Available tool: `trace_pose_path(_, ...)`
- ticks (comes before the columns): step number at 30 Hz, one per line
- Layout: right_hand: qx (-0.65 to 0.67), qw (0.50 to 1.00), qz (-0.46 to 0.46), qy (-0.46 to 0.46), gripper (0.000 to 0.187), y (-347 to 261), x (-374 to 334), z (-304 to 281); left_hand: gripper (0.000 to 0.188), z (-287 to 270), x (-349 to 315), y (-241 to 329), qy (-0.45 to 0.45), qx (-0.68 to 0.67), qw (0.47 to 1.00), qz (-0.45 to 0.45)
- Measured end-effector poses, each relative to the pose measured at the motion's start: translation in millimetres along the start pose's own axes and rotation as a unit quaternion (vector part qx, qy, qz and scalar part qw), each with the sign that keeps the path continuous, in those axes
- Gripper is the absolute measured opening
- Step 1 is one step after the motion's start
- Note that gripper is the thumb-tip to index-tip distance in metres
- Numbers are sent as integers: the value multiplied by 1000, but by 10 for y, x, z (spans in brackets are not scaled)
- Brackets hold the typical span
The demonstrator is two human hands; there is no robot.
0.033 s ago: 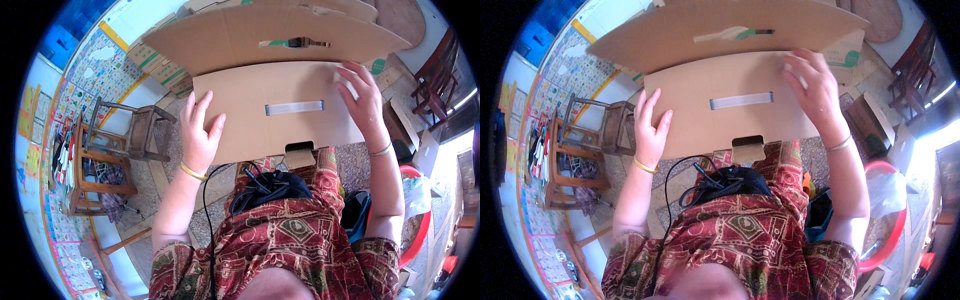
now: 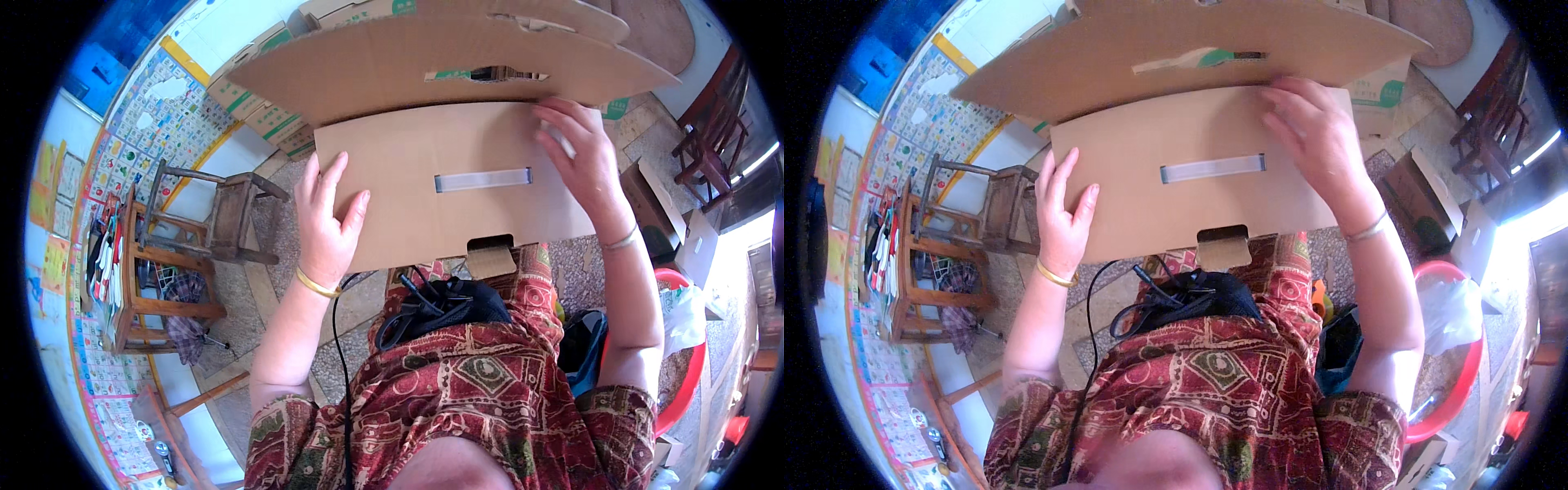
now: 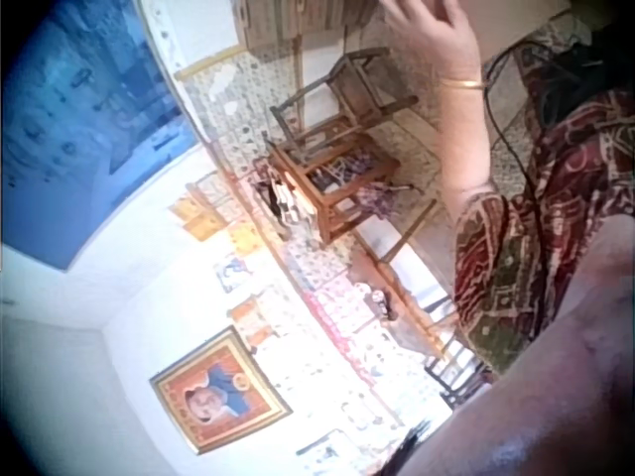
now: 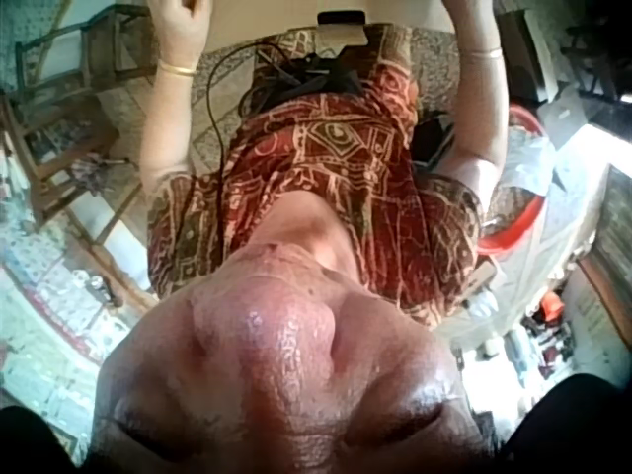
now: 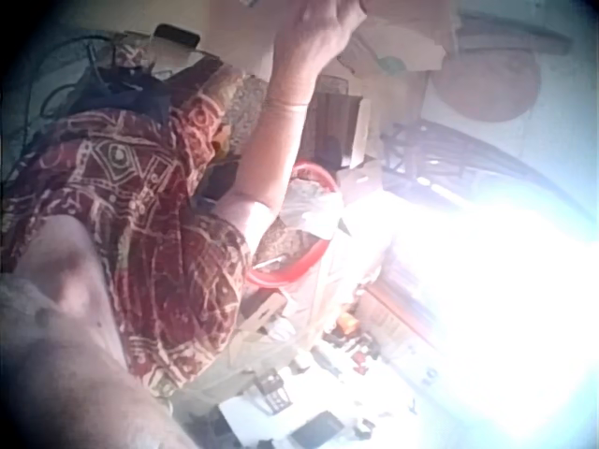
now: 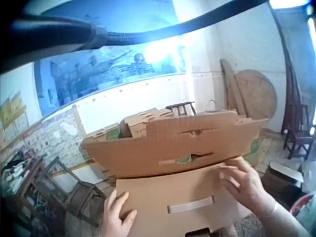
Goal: The person assembles flat cardboard boxes by folding flaps, inserting tabs into slots, and securing the structure. They handle multiple boxes one at a time, stacking completed units and picking new flat pieces from a nearby pile.
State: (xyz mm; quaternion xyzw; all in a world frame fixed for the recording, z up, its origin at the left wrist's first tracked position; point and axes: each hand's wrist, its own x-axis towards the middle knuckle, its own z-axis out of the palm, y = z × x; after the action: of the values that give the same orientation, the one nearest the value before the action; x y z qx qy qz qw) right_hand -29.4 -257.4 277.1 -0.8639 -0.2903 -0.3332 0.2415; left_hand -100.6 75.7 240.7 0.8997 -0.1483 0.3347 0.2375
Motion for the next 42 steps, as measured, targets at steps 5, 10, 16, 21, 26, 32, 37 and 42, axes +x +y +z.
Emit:
trace_pose_path(5, -84, 995, -31, -42, 30, 10, 133, 227, 48, -7, -75, 7, 6, -22, 1000, -9)
trace_pose_path(10, -53, 998, 1, -27, 34, -17, 123, 239, 52, -22, -82, 10, 10, -19, 1000, 1)
trace_pose_path(16, -96, 990, 15, -99, 36, -130, 215, 101, 59, -35, 53, -75, 29, -283, 951, -117)
trace_pose_path(21, -64, 996, 11, -67, 39, -108, 162, 132, 54, 2, 273, -149, 54, -240, 959, -142)
trace_pose_path(26, -54, 997, 20, -60, 39, -224, 43, 99, 40, 46, 281, -132, 76, -309, 930, -184)
trace_pose_path(32, -65, 997, -1, -50, 40, -237, -83, 178, 32, 19, 451, -260, -4, -500, 819, -283)
trace_pose_path(37, -54, 996, -9, -64, 39, -259, -218, 244, 29, 81, 518, -294, -9, -579, 757, -303)
trace_pose_path(42, -51, 997, 5, -61, 39, -141, -168, 356, 27, 293, 650, -481, -15, -593, 754, -284)
